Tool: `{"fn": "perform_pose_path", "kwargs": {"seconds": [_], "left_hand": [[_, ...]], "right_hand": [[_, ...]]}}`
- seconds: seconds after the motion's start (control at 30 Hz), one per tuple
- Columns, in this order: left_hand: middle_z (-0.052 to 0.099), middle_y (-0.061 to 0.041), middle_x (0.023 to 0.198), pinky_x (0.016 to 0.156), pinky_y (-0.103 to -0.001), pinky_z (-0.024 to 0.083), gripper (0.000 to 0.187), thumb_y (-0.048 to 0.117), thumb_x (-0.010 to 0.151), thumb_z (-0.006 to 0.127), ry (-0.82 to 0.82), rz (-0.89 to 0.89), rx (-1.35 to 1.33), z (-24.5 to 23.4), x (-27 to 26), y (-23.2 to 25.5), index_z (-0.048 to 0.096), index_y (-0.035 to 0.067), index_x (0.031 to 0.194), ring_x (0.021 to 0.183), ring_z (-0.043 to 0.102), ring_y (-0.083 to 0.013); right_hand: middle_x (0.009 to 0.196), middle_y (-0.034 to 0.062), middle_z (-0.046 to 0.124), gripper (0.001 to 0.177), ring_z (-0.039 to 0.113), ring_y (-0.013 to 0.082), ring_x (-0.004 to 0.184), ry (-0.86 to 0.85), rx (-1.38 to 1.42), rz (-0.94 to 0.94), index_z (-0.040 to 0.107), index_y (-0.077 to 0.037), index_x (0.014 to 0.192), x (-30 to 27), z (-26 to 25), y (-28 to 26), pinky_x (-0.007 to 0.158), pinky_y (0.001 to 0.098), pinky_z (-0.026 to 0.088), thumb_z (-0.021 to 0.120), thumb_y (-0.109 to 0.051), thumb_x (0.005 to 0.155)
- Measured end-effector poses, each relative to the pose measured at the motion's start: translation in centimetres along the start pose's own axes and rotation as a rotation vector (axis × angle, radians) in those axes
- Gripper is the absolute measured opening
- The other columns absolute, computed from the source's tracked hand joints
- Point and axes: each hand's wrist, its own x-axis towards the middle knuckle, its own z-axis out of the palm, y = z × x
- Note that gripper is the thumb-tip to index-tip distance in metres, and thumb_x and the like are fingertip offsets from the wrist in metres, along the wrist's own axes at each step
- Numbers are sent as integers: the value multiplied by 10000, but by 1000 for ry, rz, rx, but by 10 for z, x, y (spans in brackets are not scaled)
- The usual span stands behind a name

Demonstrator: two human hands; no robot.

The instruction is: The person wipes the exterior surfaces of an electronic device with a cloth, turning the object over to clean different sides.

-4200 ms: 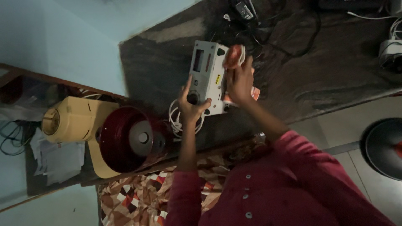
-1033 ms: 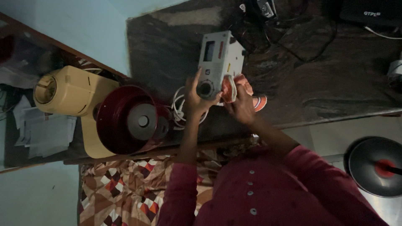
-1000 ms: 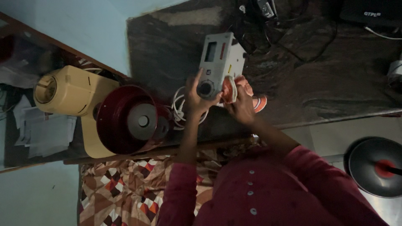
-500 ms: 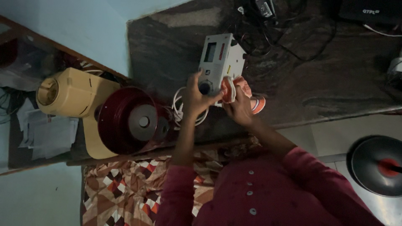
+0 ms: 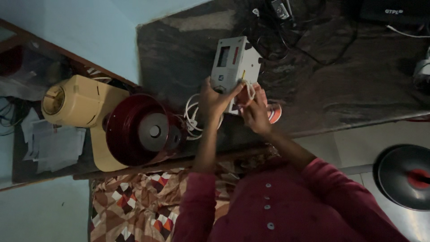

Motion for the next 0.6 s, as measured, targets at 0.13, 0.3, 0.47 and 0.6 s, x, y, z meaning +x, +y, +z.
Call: {"fn": "perform_pose_path", "kwargs": {"seconds": [0.13,0.3,0.47,0.6], "left_hand": [[741,-111,1053,663,-342,626,1013,687,567,839,-59,-95,31,-4,-4,16,564,48,1303,853,769,-200],[729,-112,1082,705,-399,592,961,632,605,880,20,12,127,1,-1,5,567,97,1340,911,736,-231],[770,-86,1054,758,-410,601,852,595,602,886,56,84,95,8,-1,-5,641,107,1256,894,760,-219],[783,-70,1020,749,-407,618,793,598,587,880,94,156,127,13,-6,-8,671,113,1177,860,775,-215]], "right_hand": [[1101,118,660,308,601,100,645,109,788,746,533,-60,1388,-39,20,23,473,227,502,459,-170,1110],[1067,162,728,220,725,203,704,-352,462,757,636,-68,1241,-36,2,17,634,321,584,532,-190,1091],[1462,281,412,430,513,477,1293,-138,229,144,544,-44,1368,-9,-13,-11,986,565,507,642,-85,952],[1499,313,357,488,500,502,1271,-220,248,314,536,10,1421,-10,-18,-7,961,579,502,651,-63,953]]}}
